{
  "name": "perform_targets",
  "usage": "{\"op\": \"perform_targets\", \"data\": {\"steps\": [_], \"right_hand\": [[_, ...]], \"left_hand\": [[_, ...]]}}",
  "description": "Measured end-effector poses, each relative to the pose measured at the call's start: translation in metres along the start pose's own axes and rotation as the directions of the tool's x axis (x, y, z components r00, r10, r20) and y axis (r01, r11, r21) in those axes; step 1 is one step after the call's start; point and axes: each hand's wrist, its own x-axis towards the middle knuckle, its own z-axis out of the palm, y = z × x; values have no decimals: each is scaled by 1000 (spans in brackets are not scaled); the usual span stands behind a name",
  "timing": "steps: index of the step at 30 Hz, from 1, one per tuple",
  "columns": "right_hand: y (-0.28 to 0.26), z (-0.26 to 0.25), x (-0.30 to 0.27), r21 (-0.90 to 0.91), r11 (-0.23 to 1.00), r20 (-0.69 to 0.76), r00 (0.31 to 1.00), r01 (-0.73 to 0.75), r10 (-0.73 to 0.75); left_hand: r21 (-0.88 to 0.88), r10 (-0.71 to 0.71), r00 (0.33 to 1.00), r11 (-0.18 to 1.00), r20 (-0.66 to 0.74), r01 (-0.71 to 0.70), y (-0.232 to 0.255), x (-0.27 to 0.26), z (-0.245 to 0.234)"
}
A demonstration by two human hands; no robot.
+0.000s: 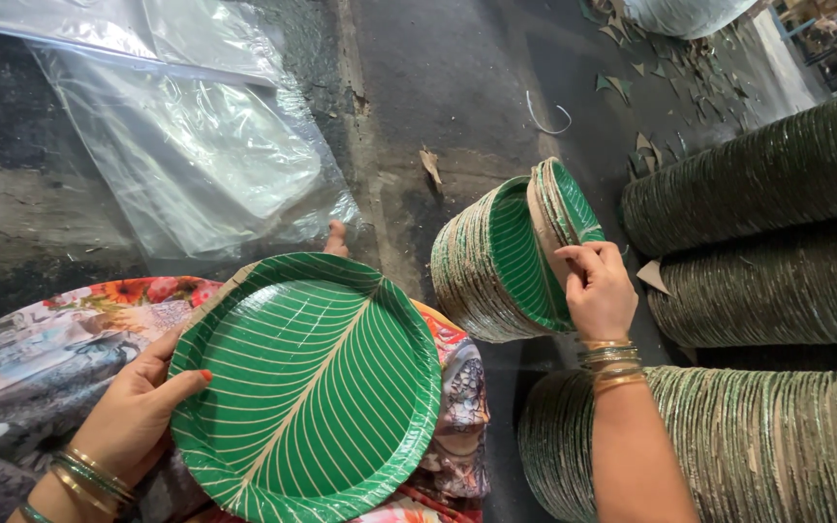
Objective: The person stacks green patterned paper plates and places them inside clear plastic bags by hand.
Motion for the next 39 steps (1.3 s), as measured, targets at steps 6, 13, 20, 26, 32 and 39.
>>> {"op": "perform_targets", "data": {"steps": [6, 13, 20, 26, 32, 39], "right_hand": [[-3, 0, -1, -12, 999, -16, 999, -32, 32], [-12, 4, -14, -104, 980, -83, 980, 172, -181], [-107, -39, -77, 271, 917, -216, 947, 294, -239], [-158, 18, -143, 568, 528, -642, 741, 631, -195], [-126, 93, -194, 833, 144, -387, 748, 534, -539], [-161, 8, -146, 812, 364, 29, 592, 455, -805]], "left_hand": [[5, -13, 1000, 1000, -1, 13, 2, -1, 1], [32, 103, 995, 994, 15, -104, 5, -4, 11], [377, 477, 847, 759, 235, -532, 3, -10, 16], [381, 368, 918, 835, 150, -397, 41, -44, 63], [734, 640, 700, 302, 317, -609, 75, -84, 91], [704, 523, 670, 173, 527, -689, 86, -121, 148]]}}
